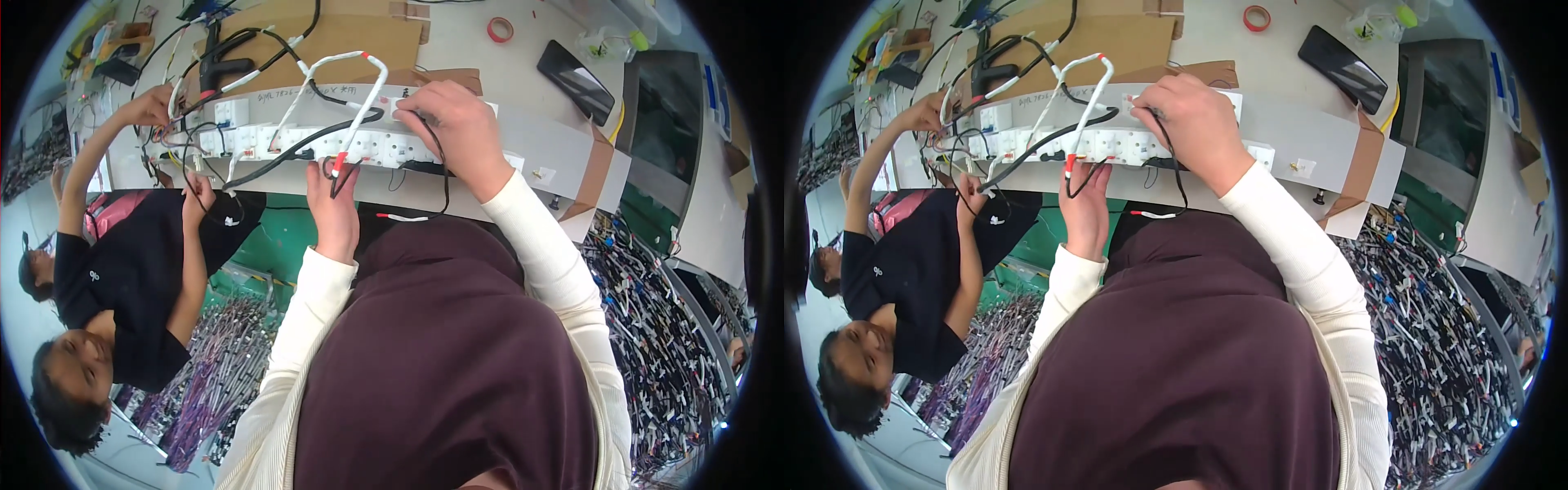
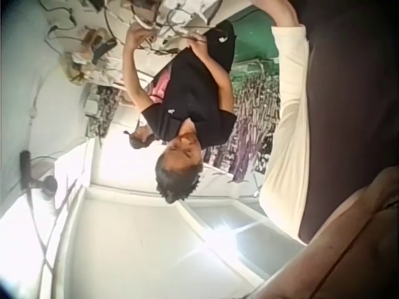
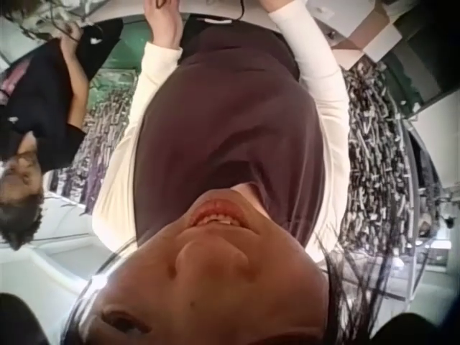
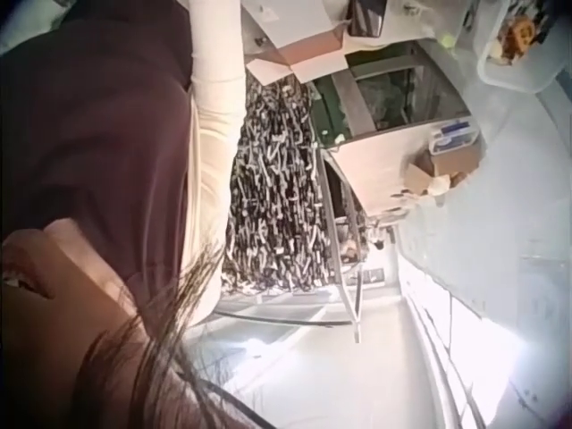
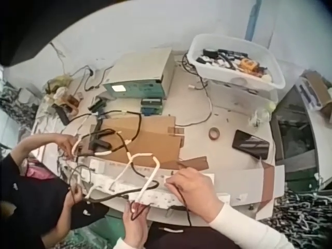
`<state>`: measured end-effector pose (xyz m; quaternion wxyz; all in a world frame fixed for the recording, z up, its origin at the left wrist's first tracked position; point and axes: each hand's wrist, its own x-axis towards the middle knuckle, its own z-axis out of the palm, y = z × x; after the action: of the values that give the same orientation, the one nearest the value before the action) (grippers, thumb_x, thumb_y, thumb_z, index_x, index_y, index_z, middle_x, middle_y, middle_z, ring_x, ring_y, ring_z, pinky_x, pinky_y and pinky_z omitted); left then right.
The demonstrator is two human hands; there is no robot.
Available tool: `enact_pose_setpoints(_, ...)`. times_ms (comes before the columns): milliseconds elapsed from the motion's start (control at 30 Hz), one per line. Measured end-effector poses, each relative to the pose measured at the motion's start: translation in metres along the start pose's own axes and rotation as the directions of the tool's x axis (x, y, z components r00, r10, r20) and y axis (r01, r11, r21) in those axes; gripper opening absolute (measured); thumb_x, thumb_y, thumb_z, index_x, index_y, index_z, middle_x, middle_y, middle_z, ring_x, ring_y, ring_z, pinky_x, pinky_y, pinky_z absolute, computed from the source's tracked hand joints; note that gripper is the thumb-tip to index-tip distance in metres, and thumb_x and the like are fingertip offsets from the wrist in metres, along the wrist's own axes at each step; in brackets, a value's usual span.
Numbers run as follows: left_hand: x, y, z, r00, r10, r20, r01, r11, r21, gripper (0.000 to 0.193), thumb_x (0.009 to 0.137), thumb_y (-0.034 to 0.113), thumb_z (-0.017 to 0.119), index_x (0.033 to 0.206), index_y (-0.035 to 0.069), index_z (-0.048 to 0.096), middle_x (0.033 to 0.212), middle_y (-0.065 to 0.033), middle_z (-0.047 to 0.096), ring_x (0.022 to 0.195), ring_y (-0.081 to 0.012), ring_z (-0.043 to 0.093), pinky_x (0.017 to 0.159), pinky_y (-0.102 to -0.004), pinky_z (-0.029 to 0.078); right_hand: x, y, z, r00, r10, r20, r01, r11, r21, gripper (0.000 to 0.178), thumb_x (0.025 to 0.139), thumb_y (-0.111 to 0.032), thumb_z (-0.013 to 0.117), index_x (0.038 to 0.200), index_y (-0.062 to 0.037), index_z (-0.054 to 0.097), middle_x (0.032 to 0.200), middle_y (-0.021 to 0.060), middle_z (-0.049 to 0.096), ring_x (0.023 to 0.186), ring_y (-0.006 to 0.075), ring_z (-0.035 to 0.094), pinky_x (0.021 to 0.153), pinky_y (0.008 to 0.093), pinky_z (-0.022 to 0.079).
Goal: The person assembles and connects wire harnesses to electronic components by hand at a workbench.
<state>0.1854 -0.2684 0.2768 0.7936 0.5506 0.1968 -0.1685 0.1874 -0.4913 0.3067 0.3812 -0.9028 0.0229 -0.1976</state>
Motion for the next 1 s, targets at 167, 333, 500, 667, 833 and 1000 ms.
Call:
enact_pose_setpoints(167, 0.006, -0.013, 0.011, 0.997, 0.071, -0.044, -0.068, 0.996, 0.063, 0.024, 0.104, 0.006, 0.048, 0.126, 0.003, 0.040, 0.116, -0.0092, 0.054, 0.107, -0.0236, 0.059, 0.101, -0.0448, 0.049, 0.001, 0.004, -0.002, 1.000, 0.005, 0.012, -0.005, 1.000, 0.013, 0.013, 0.079, -0.016, 0.081, 0.087, -0.0113, 0.071, 0.082, 0.0033, 0.067, 0.076, 0.0236, 0.064, 0.064, 0.0347, 0.052)
enact_pose_setpoints(333, 0.008, -0.024, 0.022, 0.980, 0.117, -0.159, -0.119, 0.993, -0.005, 0.034, 0.102, 0.005, 0.049, 0.133, 0.004, 0.037, 0.119, -0.0086, 0.052, 0.105, -0.0208, 0.058, 0.095, -0.0402, 0.050, 0.004, 0.001, -0.002, 0.999, 0.024, 0.029, -0.026, 0.998, 0.050, 0.014, 0.079, -0.015, 0.081, 0.087, -0.0106, 0.071, 0.083, 0.0046, 0.067, 0.077, 0.0257, 0.064, 0.066, 0.0358, 0.052)
enact_pose_setpoints(500, 0.002, -0.032, 0.032, 0.948, 0.024, -0.318, -0.032, 0.999, -0.018, 0.071, 0.102, 0.010, 0.049, 0.159, 0.010, 0.007, 0.141, -0.0132, 0.044, 0.112, -0.0238, 0.058, 0.088, -0.0395, 0.054, 0.006, -0.003, -0.004, 0.998, -0.040, 0.052, 0.038, 0.998, 0.051, 0.012, 0.080, -0.009, 0.079, 0.088, -0.0068, 0.070, 0.083, 0.0096, 0.067, 0.079, 0.0307, 0.064, 0.069, 0.0381, 0.052)
enact_pose_setpoints(667, -0.010, -0.007, -0.002, 0.969, 0.090, -0.231, 0.011, 0.916, 0.401, 0.059, 0.097, 0.004, 0.054, 0.152, 0.010, 0.032, 0.120, -0.0089, 0.059, 0.099, -0.0202, 0.065, 0.073, -0.0347, 0.053, 0.006, -0.012, -0.008, 0.994, -0.035, 0.107, 0.026, 0.996, 0.085, 0.010, 0.084, -0.003, 0.076, 0.092, -0.0018, 0.071, 0.085, 0.0111, 0.069, 0.078, 0.0242, 0.066, 0.070, 0.0319, 0.054)
enact_pose_setpoints(833, -0.037, 0.028, 0.007, 0.809, 0.527, 0.260, -0.451, 0.274, 0.850, 0.050, 0.091, 0.007, 0.067, 0.139, 0.012, 0.055, 0.103, -0.0071, 0.063, 0.085, -0.0243, 0.064, 0.070, -0.0347, 0.051, 0.010, -0.014, -0.008, 0.988, 0.038, 0.148, -0.054, 0.993, 0.103, 0.011, 0.086, -0.006, 0.076, 0.095, -0.0008, 0.072, 0.091, 0.0095, 0.070, 0.080, 0.0204, 0.068, 0.072, 0.0288, 0.056)
enact_pose_setpoints(1000, -0.028, 0.036, -0.007, 0.837, 0.460, 0.298, -0.468, 0.317, 0.825, 0.043, 0.093, 0.018, 0.067, 0.135, 0.012, 0.062, 0.084, -0.0077, 0.062, 0.078, -0.0277, 0.062, 0.070, -0.0386, 0.050, 0.004, -0.007, -0.005, 0.995, 0.004, 0.098, -0.008, 0.999, 0.045, 0.010, 0.086, -0.007, 0.077, 0.095, -0.0031, 0.072, 0.090, 0.0095, 0.070, 0.080, 0.0207, 0.067, 0.071, 0.0294, 0.056)
